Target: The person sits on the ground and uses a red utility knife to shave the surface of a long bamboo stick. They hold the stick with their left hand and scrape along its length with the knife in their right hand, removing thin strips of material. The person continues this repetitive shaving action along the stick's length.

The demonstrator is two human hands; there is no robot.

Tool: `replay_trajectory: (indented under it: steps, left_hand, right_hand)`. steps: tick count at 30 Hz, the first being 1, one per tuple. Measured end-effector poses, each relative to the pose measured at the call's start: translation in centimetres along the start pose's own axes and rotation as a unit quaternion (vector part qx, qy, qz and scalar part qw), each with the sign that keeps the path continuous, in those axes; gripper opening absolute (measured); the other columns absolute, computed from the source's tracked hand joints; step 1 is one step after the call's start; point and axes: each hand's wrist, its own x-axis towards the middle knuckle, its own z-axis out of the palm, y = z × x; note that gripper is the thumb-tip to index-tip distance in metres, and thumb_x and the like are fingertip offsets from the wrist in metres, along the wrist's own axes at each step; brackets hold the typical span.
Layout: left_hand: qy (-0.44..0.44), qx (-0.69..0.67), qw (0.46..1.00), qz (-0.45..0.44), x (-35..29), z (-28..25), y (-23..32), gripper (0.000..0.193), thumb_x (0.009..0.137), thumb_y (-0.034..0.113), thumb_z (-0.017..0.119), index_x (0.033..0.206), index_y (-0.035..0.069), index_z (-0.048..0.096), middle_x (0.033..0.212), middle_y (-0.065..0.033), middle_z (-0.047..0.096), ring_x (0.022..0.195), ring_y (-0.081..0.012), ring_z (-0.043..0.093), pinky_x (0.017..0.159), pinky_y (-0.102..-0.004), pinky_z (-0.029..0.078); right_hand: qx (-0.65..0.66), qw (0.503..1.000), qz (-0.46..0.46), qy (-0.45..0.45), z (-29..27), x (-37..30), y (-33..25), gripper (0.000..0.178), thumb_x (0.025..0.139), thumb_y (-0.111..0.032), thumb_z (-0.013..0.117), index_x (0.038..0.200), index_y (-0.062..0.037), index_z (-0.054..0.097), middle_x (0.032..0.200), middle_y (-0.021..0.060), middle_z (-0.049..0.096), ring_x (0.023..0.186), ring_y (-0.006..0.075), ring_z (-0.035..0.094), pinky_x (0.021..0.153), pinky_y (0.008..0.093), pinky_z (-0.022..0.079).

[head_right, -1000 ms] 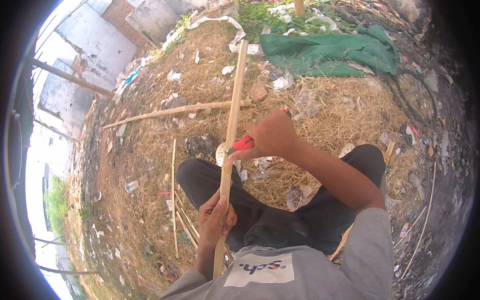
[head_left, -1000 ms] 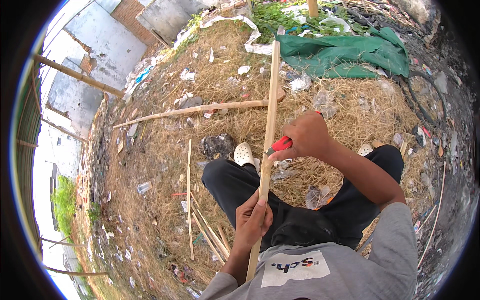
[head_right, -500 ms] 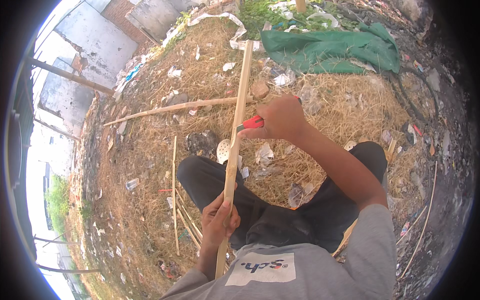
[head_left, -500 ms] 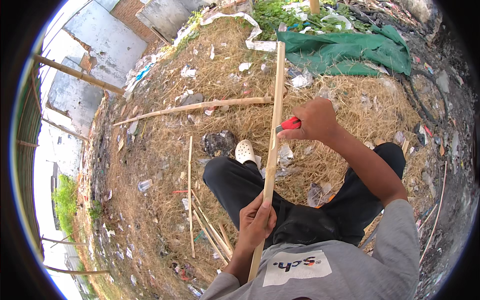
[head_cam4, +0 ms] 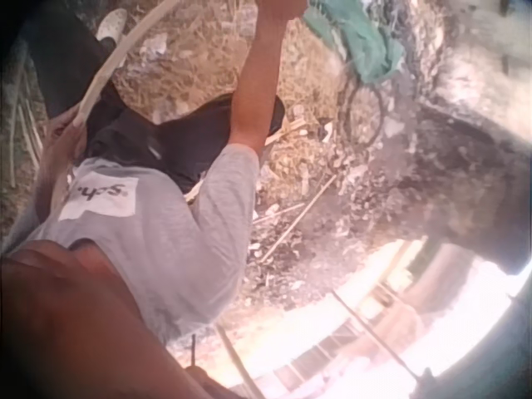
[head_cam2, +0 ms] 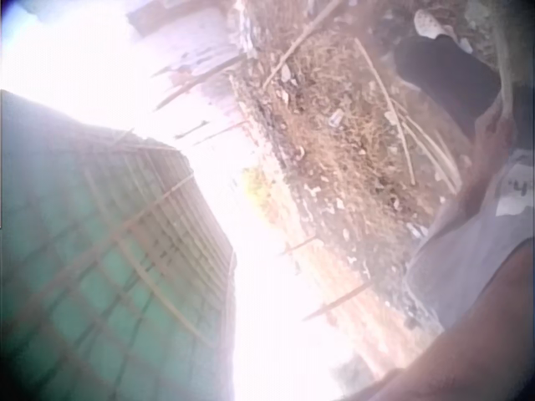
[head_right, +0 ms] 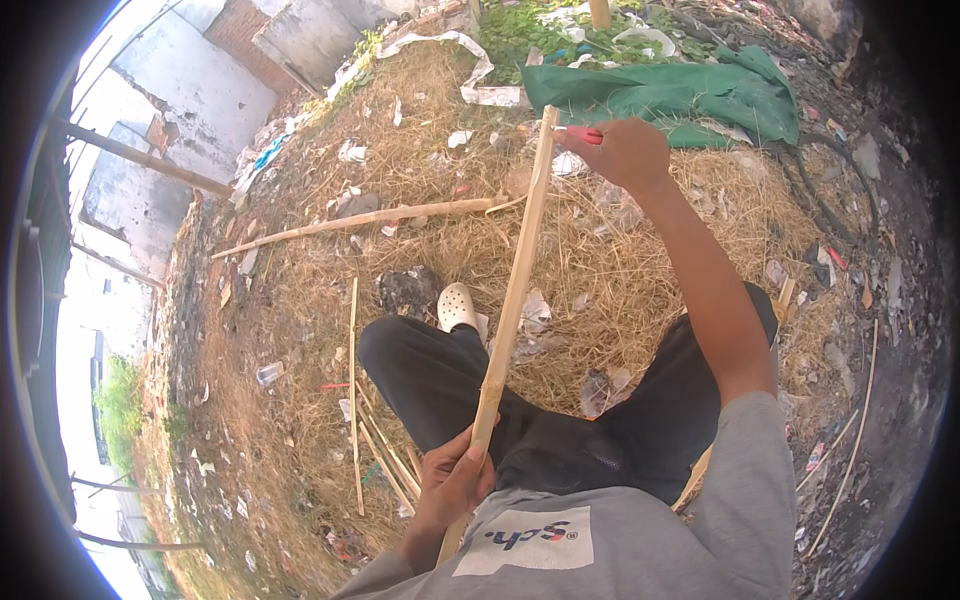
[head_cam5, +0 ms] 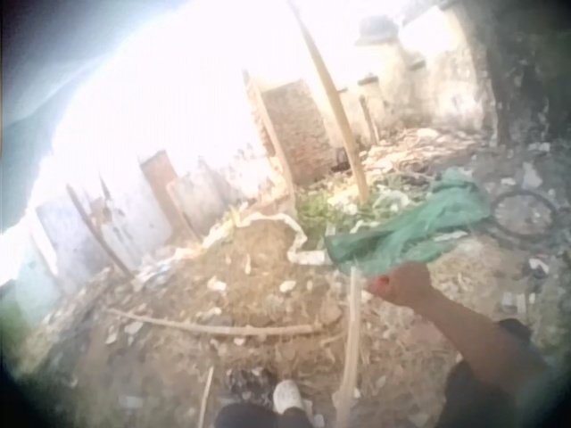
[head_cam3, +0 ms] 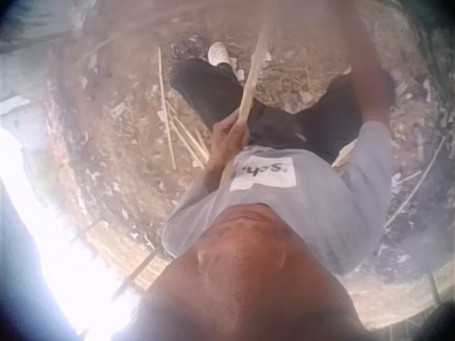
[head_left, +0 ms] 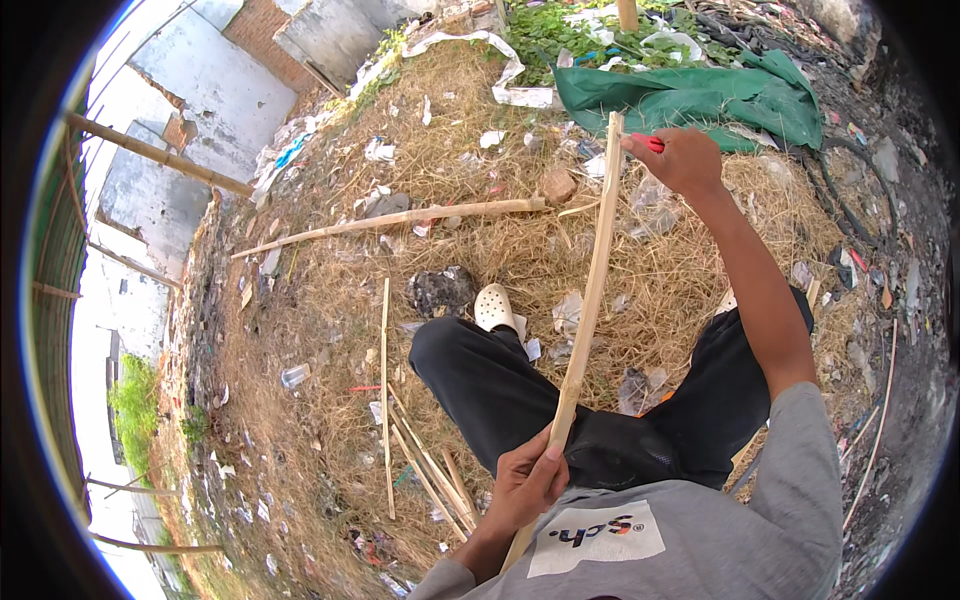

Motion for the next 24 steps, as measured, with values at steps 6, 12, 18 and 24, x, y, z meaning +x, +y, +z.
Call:
replay_trajectory:
  steps: [6, 12, 18, 24]
  left_hand:
    - [-0.053, -0.019, 0.998, -0.015, -2.5, -0.1, -1.7, 0.043, 0.103, 0.022, 0.046, 0.142, 0.004, 0.045, 0.058, 0.0013, 0.049, 0.044, -0.0023, 0.039, 0.042, -0.0186, 0.031]
    - [0.031, -0.075, 0.996, 0.036, -1.1, -2.6, -3.1, 0.042, 0.103, 0.023, 0.047, 0.141, 0.004, 0.047, 0.058, 0.0001, 0.05, 0.042, -0.0033, 0.039, 0.038, -0.0174, 0.031]
    - [0.035, -0.075, 0.994, 0.074, 0.4, -2.6, -1.0, 0.04, 0.103, 0.021, 0.045, 0.14, 0.005, 0.048, 0.057, -0.0006, 0.049, 0.04, -0.0039, 0.039, 0.037, -0.0179, 0.03]
    - [0.048, -0.014, 0.996, 0.073, -0.1, -2.0, -1.0, 0.046, 0.101, 0.025, 0.049, 0.139, 0.0, 0.047, 0.053, -0.0019, 0.049, 0.039, -0.0053, 0.038, 0.039, -0.0203, 0.031]
  right_hand:
    - [-0.004, 0.989, 0.143, -0.032, -0.3, 2.2, 4.4, 0.079, 0.081, -0.082, 0.043, 0.06, -0.0099, 0.069, 0.05, 0.0099, 0.056, 0.051, 0.0266, 0.06, 0.048, 0.0391, 0.045]
    - [0.109, 0.972, 0.184, -0.095, -3.0, 0.0, 2.3, 0.079, 0.083, -0.078, 0.045, 0.052, -0.0062, 0.058, 0.05, 0.0103, 0.054, 0.052, 0.0263, 0.059, 0.051, 0.0406, 0.044]
    - [0.159, 0.964, -0.176, -0.118, -4.5, -8.6, -8.1, 0.068, 0.078, -0.072, 0.059, 0.053, -0.0089, 0.057, 0.046, 0.0099, 0.047, 0.044, 0.0296, 0.051, 0.045, 0.0416, 0.038]
    - [0.146, 0.97, -0.177, -0.081, -3.3, -7.4, -7.9, 0.067, 0.076, -0.073, 0.06, 0.053, -0.0102, 0.056, 0.045, 0.0093, 0.047, 0.042, 0.03, 0.05, 0.044, 0.0407, 0.037]
